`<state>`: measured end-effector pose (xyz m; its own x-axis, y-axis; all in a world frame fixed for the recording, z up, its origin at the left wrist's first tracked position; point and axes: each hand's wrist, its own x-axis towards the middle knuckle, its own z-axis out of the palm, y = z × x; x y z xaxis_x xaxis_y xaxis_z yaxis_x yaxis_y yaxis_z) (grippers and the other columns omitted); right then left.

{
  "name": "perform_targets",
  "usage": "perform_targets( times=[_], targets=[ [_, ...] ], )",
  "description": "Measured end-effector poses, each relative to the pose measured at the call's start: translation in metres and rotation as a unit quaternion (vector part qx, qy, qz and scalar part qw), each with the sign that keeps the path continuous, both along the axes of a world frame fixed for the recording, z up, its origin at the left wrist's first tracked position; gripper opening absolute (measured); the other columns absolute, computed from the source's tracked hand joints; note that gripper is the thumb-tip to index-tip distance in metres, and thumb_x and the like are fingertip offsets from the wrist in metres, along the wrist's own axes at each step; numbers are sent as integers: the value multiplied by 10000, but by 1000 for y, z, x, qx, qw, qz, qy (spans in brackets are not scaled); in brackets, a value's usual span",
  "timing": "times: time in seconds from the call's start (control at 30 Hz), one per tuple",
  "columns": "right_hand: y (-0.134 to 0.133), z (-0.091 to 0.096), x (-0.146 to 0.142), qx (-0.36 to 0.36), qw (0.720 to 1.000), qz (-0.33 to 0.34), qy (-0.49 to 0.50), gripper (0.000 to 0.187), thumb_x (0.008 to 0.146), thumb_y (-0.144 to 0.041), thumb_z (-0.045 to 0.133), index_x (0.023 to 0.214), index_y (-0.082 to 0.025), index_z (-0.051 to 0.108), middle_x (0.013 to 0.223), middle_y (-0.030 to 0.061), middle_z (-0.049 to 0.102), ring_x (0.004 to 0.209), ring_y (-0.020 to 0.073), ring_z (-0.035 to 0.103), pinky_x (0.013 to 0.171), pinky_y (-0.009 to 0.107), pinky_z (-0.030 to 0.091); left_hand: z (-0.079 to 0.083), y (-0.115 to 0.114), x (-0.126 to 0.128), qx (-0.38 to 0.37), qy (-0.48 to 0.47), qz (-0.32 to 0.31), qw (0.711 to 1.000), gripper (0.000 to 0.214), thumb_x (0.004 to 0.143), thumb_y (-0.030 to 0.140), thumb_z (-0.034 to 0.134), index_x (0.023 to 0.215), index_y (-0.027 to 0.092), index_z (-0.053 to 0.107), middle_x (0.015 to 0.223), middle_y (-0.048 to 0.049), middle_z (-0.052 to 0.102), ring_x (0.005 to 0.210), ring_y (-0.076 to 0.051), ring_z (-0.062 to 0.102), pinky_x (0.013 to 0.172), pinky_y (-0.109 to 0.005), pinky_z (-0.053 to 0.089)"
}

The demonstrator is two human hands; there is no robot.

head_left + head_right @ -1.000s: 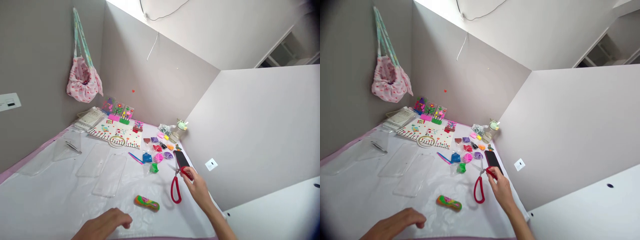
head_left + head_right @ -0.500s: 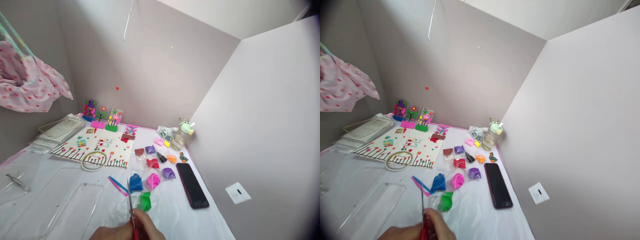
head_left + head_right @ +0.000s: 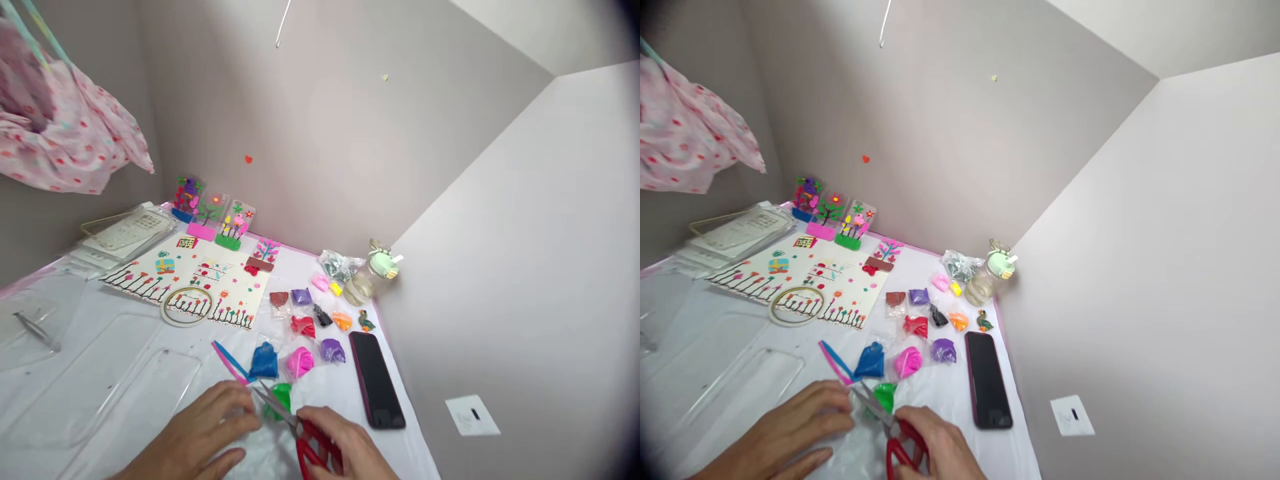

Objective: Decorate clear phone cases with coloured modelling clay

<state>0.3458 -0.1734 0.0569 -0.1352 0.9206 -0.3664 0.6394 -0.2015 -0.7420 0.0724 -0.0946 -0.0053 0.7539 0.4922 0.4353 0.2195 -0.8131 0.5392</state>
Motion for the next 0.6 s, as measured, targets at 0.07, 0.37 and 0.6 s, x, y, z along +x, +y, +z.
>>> perform_targets(
  times=[0.07, 0.37, 0.6],
  targets=[
    [-1, 0, -5, 23, 999, -3, -23, 546, 720, -111, 599, 1236, -255, 702, 1180, 54, 746, 1060, 257, 698, 948, 320, 527, 4, -6, 2, 51, 42, 5, 998, 408, 862, 111, 638, 1229, 287, 629, 1311, -47, 679, 1222, -243, 630, 1063, -341, 518],
    [32, -16, -4, 211, 963, -104, -128, 396, 828, -189, 598, 1216, -176, 673, 1122, 94, 749, 1016, 267, 702, 910, 368, 523, 18, 40, 50, 53, 242, -44, 968, 364, 877, 195, 734, 1223, 136, 639, 1410, -149, 576, 1328, -349, 523, 1078, -575, 453],
    [-29, -23, -8, 269, 912, -152, -270, 416, 884, -241, 597, 1296, -196, 622, 1098, 116, 741, 989, 265, 717, 892, 370, 534, 30, 14, 26, 48, 160, -47, 985, 273, 950, 265, 663, 1201, 160, 646, 1320, -106, 628, 1209, -287, 602, 1015, -523, 502]
  ],
)
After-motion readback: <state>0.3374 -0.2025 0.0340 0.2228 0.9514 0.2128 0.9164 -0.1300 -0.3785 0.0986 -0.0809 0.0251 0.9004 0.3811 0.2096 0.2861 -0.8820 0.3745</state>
